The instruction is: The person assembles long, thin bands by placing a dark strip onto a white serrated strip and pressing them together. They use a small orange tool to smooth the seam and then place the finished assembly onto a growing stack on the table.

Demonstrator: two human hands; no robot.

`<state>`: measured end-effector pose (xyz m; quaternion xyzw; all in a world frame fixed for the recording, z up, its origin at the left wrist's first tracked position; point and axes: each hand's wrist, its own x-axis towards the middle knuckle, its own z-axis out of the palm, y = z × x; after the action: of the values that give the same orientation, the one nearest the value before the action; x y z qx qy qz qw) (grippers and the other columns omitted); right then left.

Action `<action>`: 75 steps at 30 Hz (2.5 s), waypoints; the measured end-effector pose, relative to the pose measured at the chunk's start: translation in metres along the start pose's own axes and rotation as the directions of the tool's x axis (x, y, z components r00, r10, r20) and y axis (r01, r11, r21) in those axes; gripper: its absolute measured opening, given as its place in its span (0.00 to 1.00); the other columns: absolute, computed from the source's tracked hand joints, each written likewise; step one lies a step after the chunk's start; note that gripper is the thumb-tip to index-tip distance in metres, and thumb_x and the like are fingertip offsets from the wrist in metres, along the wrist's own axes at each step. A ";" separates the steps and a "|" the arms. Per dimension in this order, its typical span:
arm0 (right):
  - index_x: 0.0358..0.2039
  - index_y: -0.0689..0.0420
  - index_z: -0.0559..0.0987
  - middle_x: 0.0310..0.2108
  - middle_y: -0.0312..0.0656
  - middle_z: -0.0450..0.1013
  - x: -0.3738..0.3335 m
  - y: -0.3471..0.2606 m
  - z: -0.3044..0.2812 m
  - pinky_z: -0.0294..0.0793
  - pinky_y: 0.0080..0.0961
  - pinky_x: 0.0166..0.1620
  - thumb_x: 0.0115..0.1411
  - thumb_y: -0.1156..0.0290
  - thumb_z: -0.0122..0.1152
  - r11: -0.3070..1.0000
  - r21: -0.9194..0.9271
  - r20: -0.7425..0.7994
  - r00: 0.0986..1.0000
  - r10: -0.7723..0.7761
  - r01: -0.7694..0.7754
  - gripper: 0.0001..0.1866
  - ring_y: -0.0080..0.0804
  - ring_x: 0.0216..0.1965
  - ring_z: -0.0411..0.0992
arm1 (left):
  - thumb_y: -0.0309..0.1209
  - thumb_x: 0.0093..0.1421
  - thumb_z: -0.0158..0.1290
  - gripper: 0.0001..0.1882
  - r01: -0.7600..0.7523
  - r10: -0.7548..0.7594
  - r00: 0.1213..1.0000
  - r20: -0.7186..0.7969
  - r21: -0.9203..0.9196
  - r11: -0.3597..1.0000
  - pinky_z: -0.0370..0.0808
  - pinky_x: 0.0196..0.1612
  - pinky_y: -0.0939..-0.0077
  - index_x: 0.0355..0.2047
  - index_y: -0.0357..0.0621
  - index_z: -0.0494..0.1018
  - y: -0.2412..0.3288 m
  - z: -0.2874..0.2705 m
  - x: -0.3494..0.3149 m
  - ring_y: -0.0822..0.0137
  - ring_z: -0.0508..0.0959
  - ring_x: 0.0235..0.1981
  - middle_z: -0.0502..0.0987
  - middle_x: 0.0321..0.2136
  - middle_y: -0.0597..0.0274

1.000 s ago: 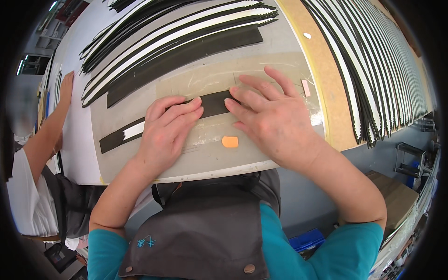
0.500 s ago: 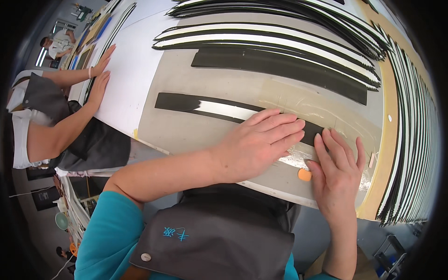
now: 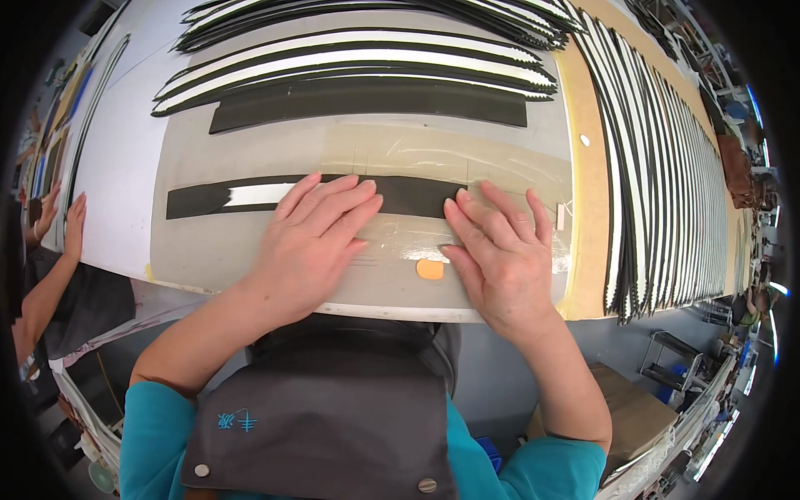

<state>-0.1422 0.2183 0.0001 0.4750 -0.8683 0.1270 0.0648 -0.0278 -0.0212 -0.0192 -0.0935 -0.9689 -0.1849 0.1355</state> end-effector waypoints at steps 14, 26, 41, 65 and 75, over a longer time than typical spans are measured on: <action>0.51 0.49 0.84 0.52 0.34 0.78 0.000 0.007 -0.007 0.59 0.48 0.67 0.55 0.68 0.73 1.000 0.009 -0.039 0.999 -0.016 0.016 0.21 0.39 0.61 0.71 | 0.28 0.55 0.63 0.23 -0.111 0.110 0.993 0.040 0.024 0.994 0.68 0.62 0.54 0.53 0.45 0.79 -0.022 -0.020 0.014 0.59 0.75 0.54 0.77 0.52 0.63; 0.40 0.54 0.85 0.34 0.37 0.78 0.028 0.016 0.006 0.67 0.35 0.53 0.48 0.73 0.77 0.806 0.499 -0.023 0.925 0.378 -0.317 0.16 0.38 0.41 0.73 | 0.28 0.50 0.68 0.17 0.022 -0.019 1.000 0.016 -0.203 0.979 0.71 0.44 0.62 0.37 0.46 0.73 -0.025 -0.017 0.057 0.54 0.75 0.39 0.75 0.36 0.60; 0.40 0.46 0.89 0.49 0.36 0.79 0.009 0.012 0.008 0.63 0.37 0.52 0.47 0.74 0.76 0.971 0.231 -0.198 0.974 0.112 -0.064 0.18 0.38 0.47 0.71 | 0.30 0.51 0.66 0.25 -0.085 0.085 0.996 -0.020 -0.018 0.996 0.71 0.49 0.60 0.52 0.47 0.81 -0.016 -0.007 0.029 0.54 0.73 0.46 0.75 0.46 0.60; 0.37 0.44 0.90 0.53 0.35 0.79 0.011 0.012 0.005 0.58 0.48 0.65 0.49 0.64 0.77 0.997 0.062 -0.158 0.986 0.050 -0.040 0.13 0.41 0.59 0.71 | 0.22 0.54 0.59 0.24 -0.071 0.069 0.997 -0.027 -0.053 0.996 0.70 0.52 0.59 0.52 0.54 0.83 -0.015 0.002 0.032 0.52 0.72 0.48 0.73 0.46 0.56; 0.34 0.45 0.91 0.52 0.38 0.79 0.009 0.011 0.010 0.59 0.49 0.64 0.48 0.67 0.78 0.992 0.091 -0.202 0.973 0.110 -0.093 0.10 0.45 0.58 0.71 | 0.23 0.55 0.63 0.20 0.015 -0.017 0.999 -0.031 -0.074 0.997 0.71 0.54 0.60 0.50 0.48 0.82 -0.047 -0.026 -0.012 0.54 0.73 0.53 0.76 0.55 0.61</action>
<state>-0.1563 0.2136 -0.0089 0.4165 -0.8741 0.2140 0.1290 -0.0219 -0.0757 -0.0153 -0.0877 -0.9599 -0.2232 0.1455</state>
